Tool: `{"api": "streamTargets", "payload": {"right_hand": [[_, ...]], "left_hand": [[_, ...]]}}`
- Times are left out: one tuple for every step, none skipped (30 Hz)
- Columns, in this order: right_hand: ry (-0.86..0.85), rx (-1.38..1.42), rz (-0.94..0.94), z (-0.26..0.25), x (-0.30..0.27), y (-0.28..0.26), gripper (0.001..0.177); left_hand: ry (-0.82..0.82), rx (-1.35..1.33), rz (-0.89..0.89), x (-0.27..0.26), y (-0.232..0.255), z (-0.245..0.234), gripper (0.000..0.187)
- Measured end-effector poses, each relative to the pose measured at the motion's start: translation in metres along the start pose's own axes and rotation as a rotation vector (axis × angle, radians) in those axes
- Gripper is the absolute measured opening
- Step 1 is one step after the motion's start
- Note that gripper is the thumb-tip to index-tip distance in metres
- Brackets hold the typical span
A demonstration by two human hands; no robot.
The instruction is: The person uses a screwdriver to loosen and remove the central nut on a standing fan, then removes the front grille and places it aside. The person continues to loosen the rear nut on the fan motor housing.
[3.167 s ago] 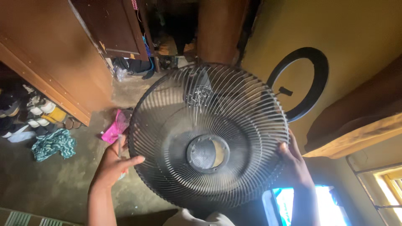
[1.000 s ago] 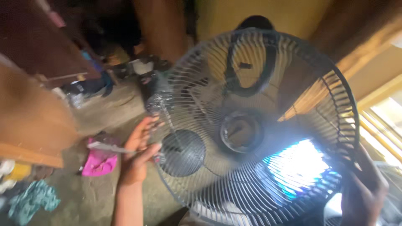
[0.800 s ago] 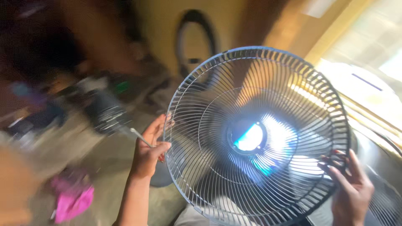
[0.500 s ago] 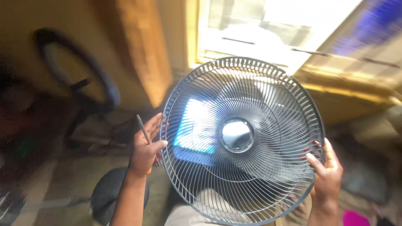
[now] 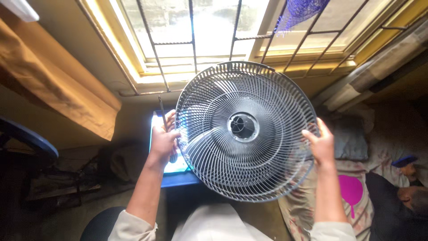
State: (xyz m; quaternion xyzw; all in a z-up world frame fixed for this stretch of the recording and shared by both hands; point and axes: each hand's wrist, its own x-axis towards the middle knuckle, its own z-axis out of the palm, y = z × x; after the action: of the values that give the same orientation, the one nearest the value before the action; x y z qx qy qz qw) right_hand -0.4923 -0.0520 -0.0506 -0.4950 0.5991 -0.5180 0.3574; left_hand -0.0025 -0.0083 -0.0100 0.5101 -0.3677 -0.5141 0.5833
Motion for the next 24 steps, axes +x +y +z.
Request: {"api": "streamTargets", "payload": {"right_hand": [[0.015,-0.070,-0.015,0.003,0.002,0.006,0.067],[0.015,-0.078,-0.010,0.006,0.001,0.012,0.068],[0.011,-0.087,-0.017,0.011,0.005,0.015,0.069],[0.006,-0.096,-0.024,0.016,0.009,0.017,0.070],[-0.004,-0.163,-0.039,0.019,0.010,0.019,0.069],[-0.014,-0.231,-0.054,0.021,0.010,0.020,0.067],[-0.019,-0.295,-0.062,0.021,0.008,0.024,0.066],[-0.011,-0.382,-0.090,0.020,0.006,0.027,0.070],[0.000,-0.462,-0.119,0.024,0.007,0.031,0.075],[0.012,-0.542,-0.149,0.026,0.009,0.034,0.079],[0.014,-0.547,-0.151,0.028,0.009,0.037,0.081],[0.017,-0.553,-0.153,0.031,0.010,0.040,0.083],[0.014,-0.564,-0.157,0.030,0.011,0.041,0.085],[0.009,-0.568,-0.186,0.031,0.011,0.043,0.086],[0.001,-0.570,-0.220,0.032,0.011,0.045,0.087],[-0.007,-0.573,-0.254,0.033,0.010,0.046,0.088],[-0.011,-0.588,-0.286,0.035,0.010,0.047,0.086],[-0.014,-0.603,-0.318,0.038,0.010,0.048,0.084],[-0.021,-0.619,-0.346,0.041,0.009,0.049,0.083],[-0.004,-0.595,-0.333,0.043,0.006,0.047,0.080],[0.010,-0.576,-0.316,0.042,0.001,0.045,0.077],[0.025,-0.557,-0.298,0.042,-0.004,0.042,0.074],[0.025,-0.568,-0.315,0.042,-0.006,0.037,0.075],[0.025,-0.580,-0.332,0.042,-0.010,0.031,0.075]], "left_hand": [[0.010,-0.002,-0.006,0.002,-0.006,0.001,0.077],[0.019,-0.003,-0.012,0.003,-0.011,0.001,0.075],[0.034,-0.012,-0.009,0.006,-0.016,0.004,0.073],[0.034,0.021,0.026,0.009,-0.018,0.003,0.073],[0.033,0.055,0.056,0.009,-0.020,-0.001,0.074],[0.033,0.089,0.085,0.010,-0.023,-0.002,0.074],[0.048,0.080,0.034,0.009,-0.026,-0.004,0.075],[0.064,0.072,-0.016,0.006,-0.028,-0.007,0.076],[0.076,0.069,-0.059,0.009,-0.027,-0.010,0.076],[0.086,0.101,-0.050,0.011,-0.027,-0.010,0.075],[0.096,0.135,-0.043,0.009,-0.028,-0.011,0.074],[0.106,0.170,-0.035,0.010,-0.027,-0.013,0.073],[0.112,0.174,-0.059,0.010,-0.028,-0.014,0.073],[0.117,0.178,-0.083,0.009,-0.028,-0.015,0.072],[0.126,0.181,-0.105,0.008,-0.029,-0.016,0.071],[0.123,0.182,-0.108,0.006,-0.031,-0.015,0.071],[0.124,0.183,-0.105,0.006,-0.033,-0.016,0.070],[0.125,0.183,-0.102,0.007,-0.034,-0.016,0.070],[0.124,0.181,-0.075,0.006,-0.036,-0.018,0.069],[0.123,0.179,-0.048,0.007,-0.036,-0.019,0.068],[0.121,0.175,-0.026,0.004,-0.038,-0.019,0.067],[0.127,0.176,-0.039,0.002,-0.040,-0.021,0.065],[0.136,0.173,-0.051,0.001,-0.041,-0.023,0.063],[0.144,0.170,-0.063,-0.003,-0.042,-0.024,0.061]]}}
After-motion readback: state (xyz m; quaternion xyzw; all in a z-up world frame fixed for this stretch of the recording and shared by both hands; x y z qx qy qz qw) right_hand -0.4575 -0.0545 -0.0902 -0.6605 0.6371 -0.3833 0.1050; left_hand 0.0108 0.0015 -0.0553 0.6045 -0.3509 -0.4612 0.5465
